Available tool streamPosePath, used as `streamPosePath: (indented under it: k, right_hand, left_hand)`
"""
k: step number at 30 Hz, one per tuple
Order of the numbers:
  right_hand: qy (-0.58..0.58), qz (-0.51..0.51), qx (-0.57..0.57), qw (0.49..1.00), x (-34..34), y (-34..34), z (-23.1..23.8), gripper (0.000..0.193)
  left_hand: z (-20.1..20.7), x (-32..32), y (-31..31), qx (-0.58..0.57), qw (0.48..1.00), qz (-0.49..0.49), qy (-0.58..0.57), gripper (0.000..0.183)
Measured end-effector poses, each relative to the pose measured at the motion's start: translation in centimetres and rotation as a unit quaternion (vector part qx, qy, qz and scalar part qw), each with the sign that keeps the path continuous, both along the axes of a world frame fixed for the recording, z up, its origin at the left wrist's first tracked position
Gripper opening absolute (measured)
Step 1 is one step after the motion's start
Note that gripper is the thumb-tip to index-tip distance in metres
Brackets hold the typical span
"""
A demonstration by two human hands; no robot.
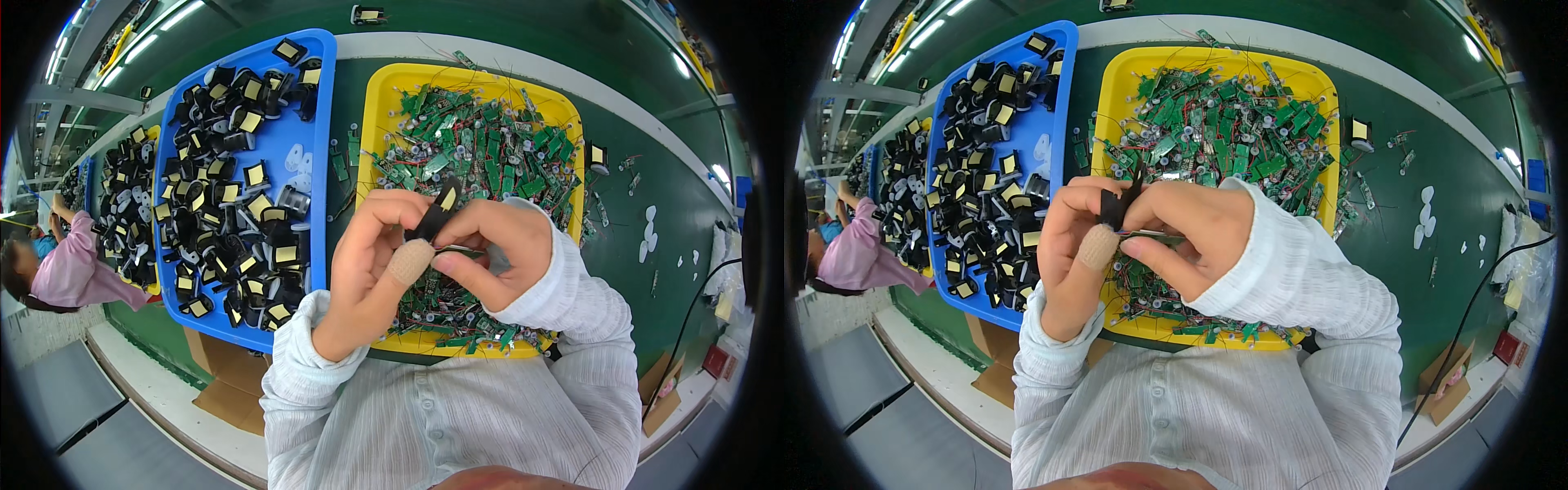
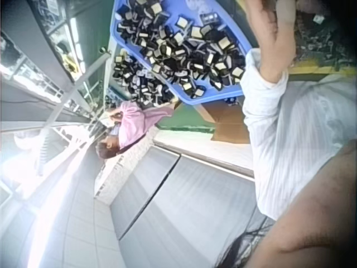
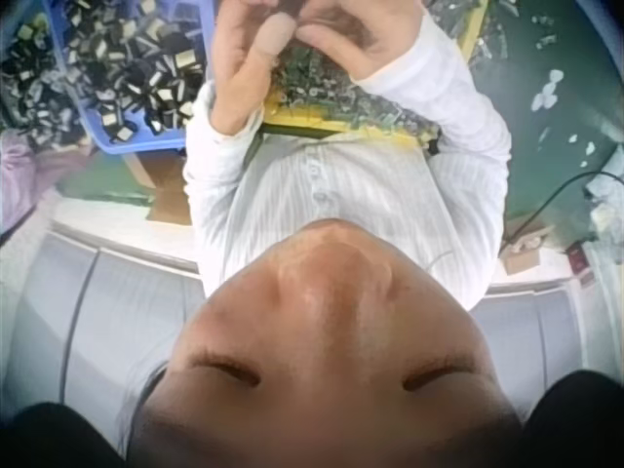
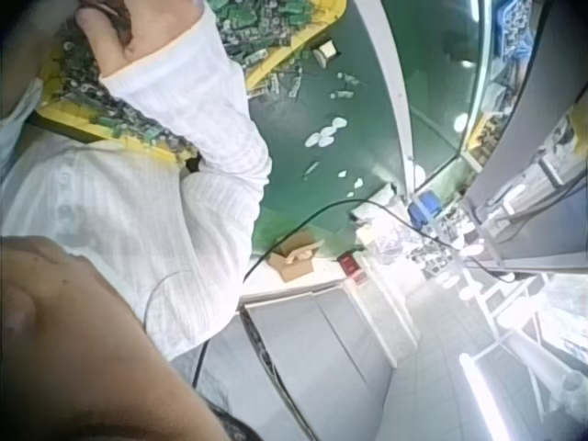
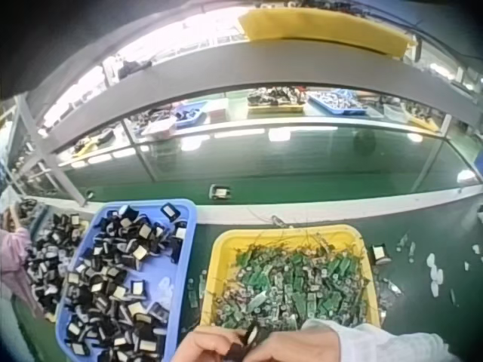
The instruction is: The person repeatedly picks up small black plastic housings from a blue tray and green circuit boards from a yellow tray. They insert the circuit boards into the plastic housings by hand, then place the assembled units back into the blue tray. The process is continuous and repetitive throughout the clip.
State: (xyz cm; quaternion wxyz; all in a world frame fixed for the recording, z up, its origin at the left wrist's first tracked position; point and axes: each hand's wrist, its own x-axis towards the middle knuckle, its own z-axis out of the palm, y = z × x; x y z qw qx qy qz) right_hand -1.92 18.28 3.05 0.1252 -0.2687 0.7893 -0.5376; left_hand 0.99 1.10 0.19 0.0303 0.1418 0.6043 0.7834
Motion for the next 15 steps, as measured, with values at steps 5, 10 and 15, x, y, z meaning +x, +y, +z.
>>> streamPosePath:
  k: [5, 10, 15]
  right_hand:
    - [-0.218, 0.055, 0.012, 0.974, -1.2, 0.4, 0.7, 0.032]
    - [-0.391, 0.118, -0.067, 0.91, -1.6, 0.1, -0.8, 0.035]
    - [-0.378, 0.111, -0.181, 0.901, -1.7, 0.1, -2.5, 0.021]
  left_hand:
    - [-0.5, 0.1, -0.3, -0.07, 0.992, 0.068, 0.083, 0.019]
    - [0.0, 0.1, 0.0, -0.126, 0.985, 0.108, 0.04, 0.018]
    - [-0.4, -0.5, -0.6, -0.172, 0.972, 0.112, 0.113, 0.028]
